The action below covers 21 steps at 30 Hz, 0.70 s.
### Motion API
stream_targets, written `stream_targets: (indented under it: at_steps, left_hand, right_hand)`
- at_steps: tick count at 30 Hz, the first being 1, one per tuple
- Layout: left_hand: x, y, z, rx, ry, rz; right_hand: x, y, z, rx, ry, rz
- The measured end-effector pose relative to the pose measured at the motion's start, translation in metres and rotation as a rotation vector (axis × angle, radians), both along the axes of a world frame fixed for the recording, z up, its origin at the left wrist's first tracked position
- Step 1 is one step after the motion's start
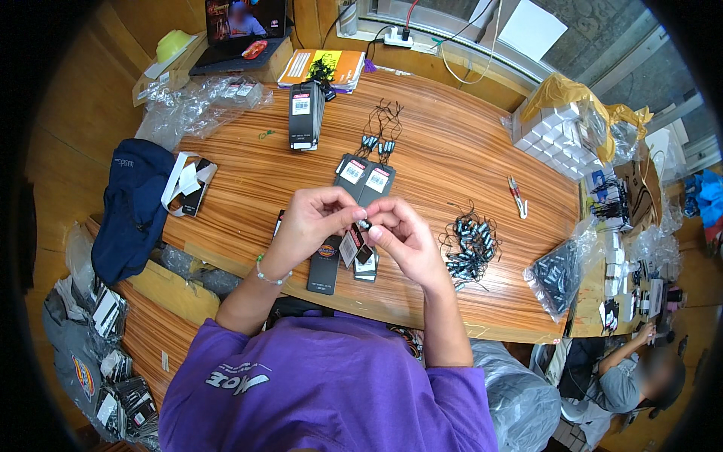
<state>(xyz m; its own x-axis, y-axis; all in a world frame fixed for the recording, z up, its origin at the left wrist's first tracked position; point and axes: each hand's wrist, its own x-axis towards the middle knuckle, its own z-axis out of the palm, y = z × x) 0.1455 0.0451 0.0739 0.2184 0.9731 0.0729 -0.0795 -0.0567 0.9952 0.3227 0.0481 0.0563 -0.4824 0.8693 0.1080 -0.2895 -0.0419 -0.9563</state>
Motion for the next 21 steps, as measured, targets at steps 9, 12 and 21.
stream_targets:
  at_steps: [9, 12, 21]
  left_hand:
    - [0.005, -0.002, -0.016, 0.656, 0.424, 0.220]
    - [0.011, -0.005, -0.015, 0.563, 0.369, 0.126]
    - [0.003, -0.002, -0.020, 0.424, 0.385, 0.012]
  right_hand:
    - [-0.001, 0.010, 0.001, -0.049, 0.011, -0.206]
    - [0.000, 0.010, 0.005, -0.073, 0.064, -0.189]
    - [0.002, 0.011, 0.001, -0.038, 0.261, -0.320]
